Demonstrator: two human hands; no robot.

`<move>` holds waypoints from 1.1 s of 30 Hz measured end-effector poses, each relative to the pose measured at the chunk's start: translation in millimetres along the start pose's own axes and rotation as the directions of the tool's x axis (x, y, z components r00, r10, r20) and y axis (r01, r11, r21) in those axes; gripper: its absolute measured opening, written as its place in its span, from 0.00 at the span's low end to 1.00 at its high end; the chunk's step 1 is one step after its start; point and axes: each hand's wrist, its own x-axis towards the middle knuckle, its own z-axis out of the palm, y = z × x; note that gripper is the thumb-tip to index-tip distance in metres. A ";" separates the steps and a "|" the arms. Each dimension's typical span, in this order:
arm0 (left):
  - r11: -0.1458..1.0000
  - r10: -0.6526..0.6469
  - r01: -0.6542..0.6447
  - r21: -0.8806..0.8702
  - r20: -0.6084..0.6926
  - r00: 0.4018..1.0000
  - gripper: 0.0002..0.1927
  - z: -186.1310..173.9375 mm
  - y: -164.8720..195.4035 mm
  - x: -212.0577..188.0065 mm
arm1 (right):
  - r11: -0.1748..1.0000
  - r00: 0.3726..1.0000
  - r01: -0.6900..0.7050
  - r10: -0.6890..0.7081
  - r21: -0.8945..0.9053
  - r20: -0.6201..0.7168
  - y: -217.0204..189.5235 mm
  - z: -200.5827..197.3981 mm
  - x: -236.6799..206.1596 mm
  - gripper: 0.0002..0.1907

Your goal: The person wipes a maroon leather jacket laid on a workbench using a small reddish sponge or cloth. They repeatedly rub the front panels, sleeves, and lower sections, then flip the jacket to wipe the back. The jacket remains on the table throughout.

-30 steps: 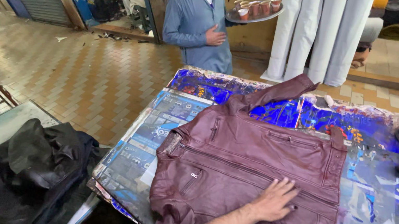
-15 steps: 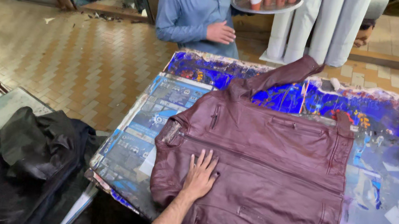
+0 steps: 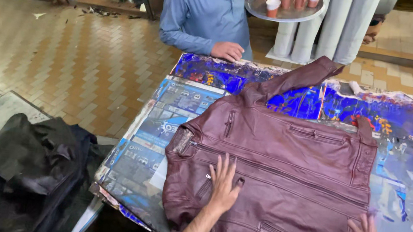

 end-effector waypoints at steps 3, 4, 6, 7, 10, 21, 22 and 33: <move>0.994 -0.008 -0.005 0.113 0.113 0.994 0.38 -6.6 4.5 1.7 | 0.931 0.998 0.027 -0.048 -0.365 -0.050 4.5 7.4 -9.1 0.38; 0.988 -0.013 -0.011 0.151 0.156 0.988 0.36 -9.8 4.4 1.4 | 0.823 0.988 0.123 -0.153 -0.555 -0.009 5.8 8.0 -11.8 0.38; 0.980 -0.036 -0.007 0.200 0.209 0.977 0.34 -17.0 -0.1 1.1 | 0.616 0.975 0.175 -0.217 -0.768 0.048 7.3 9.3 -18.4 0.37; 0.974 -0.047 -0.007 0.227 0.233 0.971 0.33 -19.5 -2.7 0.6 | 0.562 0.981 0.142 -0.192 -0.815 0.039 7.1 10.6 -21.3 0.37; 0.972 0.008 -0.054 0.230 0.196 0.981 0.34 -22.3 -8.2 -3.4 | 0.518 0.983 0.112 -0.181 -0.848 0.020 4.1 13.5 -29.6 0.35; 0.978 0.014 -0.051 0.202 0.181 0.983 0.32 -25.7 -1.1 -2.5 | 0.574 0.973 0.108 -0.227 -0.811 -0.031 -3.4 13.9 -24.1 0.37; 0.978 0.018 -0.053 0.199 0.176 0.984 0.32 -26.0 -0.9 -2.9 | 0.608 0.973 0.113 -0.227 -0.786 -0.035 -3.5 13.8 -24.0 0.37; 0.963 0.002 -0.053 0.265 0.190 0.982 0.33 -12.0 0.5 -7.4 | 0.640 0.968 0.163 -0.251 -0.751 -0.003 -34.8 15.2 -28.0 0.33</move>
